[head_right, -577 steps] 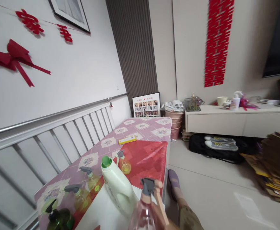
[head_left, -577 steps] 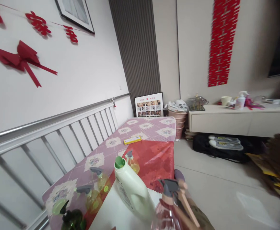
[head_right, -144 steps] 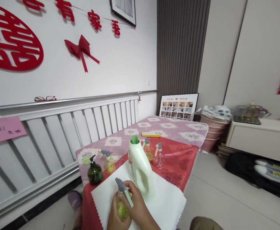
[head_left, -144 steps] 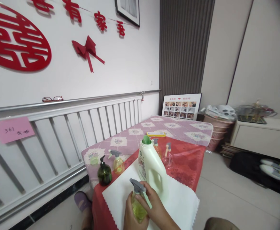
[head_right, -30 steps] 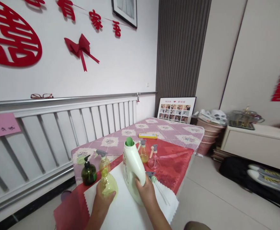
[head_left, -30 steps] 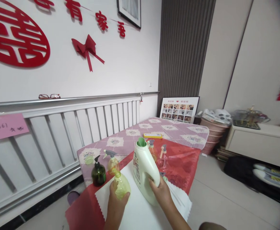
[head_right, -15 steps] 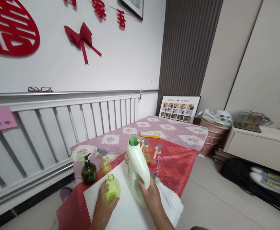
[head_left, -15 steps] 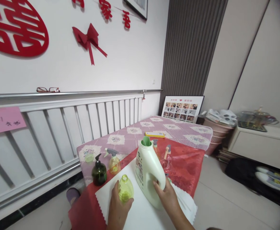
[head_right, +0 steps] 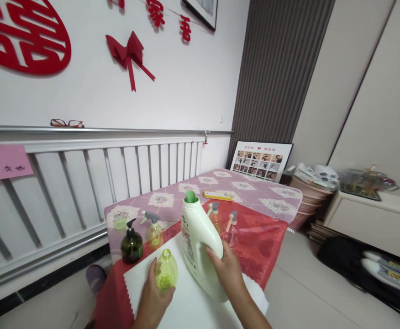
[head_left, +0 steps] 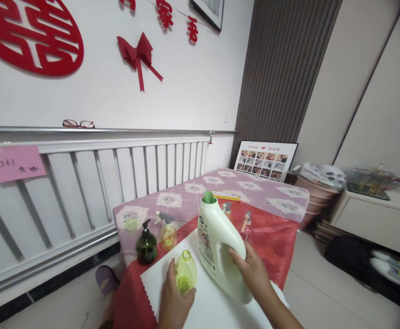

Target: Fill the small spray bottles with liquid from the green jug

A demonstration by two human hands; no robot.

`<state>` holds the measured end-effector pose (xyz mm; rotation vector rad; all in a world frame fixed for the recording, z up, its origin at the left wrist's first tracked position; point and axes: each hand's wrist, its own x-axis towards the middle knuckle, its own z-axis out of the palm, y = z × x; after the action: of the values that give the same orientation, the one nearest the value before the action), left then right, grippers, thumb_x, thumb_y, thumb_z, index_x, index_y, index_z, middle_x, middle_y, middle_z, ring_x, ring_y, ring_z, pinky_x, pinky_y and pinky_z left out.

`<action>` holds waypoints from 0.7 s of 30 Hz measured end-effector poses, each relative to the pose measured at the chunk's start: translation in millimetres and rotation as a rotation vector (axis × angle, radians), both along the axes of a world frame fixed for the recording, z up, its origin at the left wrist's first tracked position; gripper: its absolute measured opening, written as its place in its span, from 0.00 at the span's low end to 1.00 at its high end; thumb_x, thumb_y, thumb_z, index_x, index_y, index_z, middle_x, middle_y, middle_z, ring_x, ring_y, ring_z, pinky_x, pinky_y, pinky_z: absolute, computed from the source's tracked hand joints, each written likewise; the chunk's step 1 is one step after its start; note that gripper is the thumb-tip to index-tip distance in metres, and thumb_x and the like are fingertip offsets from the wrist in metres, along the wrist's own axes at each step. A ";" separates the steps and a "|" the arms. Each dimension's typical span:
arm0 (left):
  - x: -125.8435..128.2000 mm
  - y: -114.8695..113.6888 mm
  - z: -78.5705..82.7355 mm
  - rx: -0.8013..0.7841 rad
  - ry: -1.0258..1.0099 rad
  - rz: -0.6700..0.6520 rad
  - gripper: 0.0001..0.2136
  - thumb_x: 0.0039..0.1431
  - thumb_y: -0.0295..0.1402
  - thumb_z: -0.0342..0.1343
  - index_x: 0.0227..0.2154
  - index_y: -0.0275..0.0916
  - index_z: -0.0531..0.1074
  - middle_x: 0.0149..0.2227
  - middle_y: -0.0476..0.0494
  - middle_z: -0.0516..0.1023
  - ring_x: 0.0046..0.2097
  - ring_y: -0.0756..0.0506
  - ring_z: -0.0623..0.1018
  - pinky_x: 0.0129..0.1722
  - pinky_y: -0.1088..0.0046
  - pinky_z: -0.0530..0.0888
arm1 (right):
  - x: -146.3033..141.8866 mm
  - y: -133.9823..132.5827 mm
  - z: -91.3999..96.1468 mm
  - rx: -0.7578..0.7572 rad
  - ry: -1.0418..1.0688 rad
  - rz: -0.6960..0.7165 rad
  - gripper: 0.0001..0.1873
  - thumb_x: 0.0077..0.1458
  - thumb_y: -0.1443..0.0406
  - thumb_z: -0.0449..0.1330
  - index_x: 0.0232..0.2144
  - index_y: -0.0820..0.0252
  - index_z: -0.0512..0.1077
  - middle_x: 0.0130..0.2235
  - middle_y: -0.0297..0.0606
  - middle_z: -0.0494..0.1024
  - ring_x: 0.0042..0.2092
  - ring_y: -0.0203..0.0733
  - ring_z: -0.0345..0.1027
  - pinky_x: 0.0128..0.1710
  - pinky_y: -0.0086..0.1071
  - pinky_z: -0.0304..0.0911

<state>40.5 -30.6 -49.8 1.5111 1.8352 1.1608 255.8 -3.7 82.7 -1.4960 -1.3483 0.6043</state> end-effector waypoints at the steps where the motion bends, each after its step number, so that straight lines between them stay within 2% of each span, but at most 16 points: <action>1: -0.5 0.3 -0.6 0.004 -0.026 -0.003 0.40 0.48 0.34 0.56 0.65 0.36 0.46 0.61 0.34 0.69 0.60 0.41 0.72 0.60 0.68 0.69 | 2.5 -0.4 8.2 0.002 -0.008 0.008 0.25 0.45 0.47 0.60 0.40 0.57 0.72 0.32 0.38 0.81 0.35 0.50 0.74 0.34 0.38 0.68; 5: -2.1 1.2 -4.5 0.040 -0.069 -0.012 0.39 0.48 0.35 0.55 0.64 0.35 0.48 0.63 0.32 0.66 0.62 0.39 0.70 0.62 0.66 0.67 | 14.7 -4.0 45.8 -0.008 -0.061 0.083 0.22 0.44 0.48 0.61 0.35 0.57 0.73 0.23 0.30 0.74 0.26 0.42 0.68 0.27 0.33 0.61; 9: -2.3 2.5 -7.6 0.061 -0.068 -0.013 0.39 0.47 0.34 0.56 0.63 0.33 0.50 0.64 0.31 0.66 0.63 0.39 0.70 0.62 0.66 0.68 | 28.4 -8.6 86.0 -0.085 -0.160 0.173 0.20 0.45 0.48 0.61 0.33 0.57 0.73 0.18 0.24 0.65 0.22 0.37 0.60 0.24 0.31 0.55; 12: -2.3 3.6 -9.0 0.072 -0.077 -0.024 0.39 0.46 0.33 0.57 0.63 0.32 0.51 0.63 0.30 0.67 0.63 0.39 0.69 0.63 0.65 0.67 | 36.8 -11.4 111.0 -0.173 -0.213 0.243 0.21 0.44 0.47 0.62 0.31 0.57 0.74 0.19 0.26 0.68 0.22 0.36 0.60 0.24 0.30 0.54; 17: -3.0 4.7 -11.9 0.092 -0.079 -0.037 0.38 0.46 0.32 0.56 0.62 0.32 0.52 0.64 0.30 0.65 0.64 0.39 0.68 0.64 0.65 0.65 | 44.8 -17.4 138.8 -0.265 -0.286 0.405 0.22 0.44 0.45 0.64 0.28 0.58 0.73 0.19 0.26 0.67 0.21 0.32 0.56 0.21 0.27 0.50; 21: -3.5 2.8 -10.2 0.084 -0.092 -0.052 0.39 0.46 0.31 0.57 0.63 0.33 0.51 0.64 0.31 0.65 0.64 0.39 0.67 0.65 0.63 0.64 | 48.1 -23.0 152.9 -0.298 -0.381 0.468 0.24 0.45 0.44 0.64 0.30 0.58 0.76 0.24 0.31 0.73 0.23 0.33 0.61 0.19 0.26 0.53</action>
<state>37.1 -27.8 -60.1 1.5158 1.6963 1.2754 303.8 -26.6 235.7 -1.5918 -2.0041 0.8740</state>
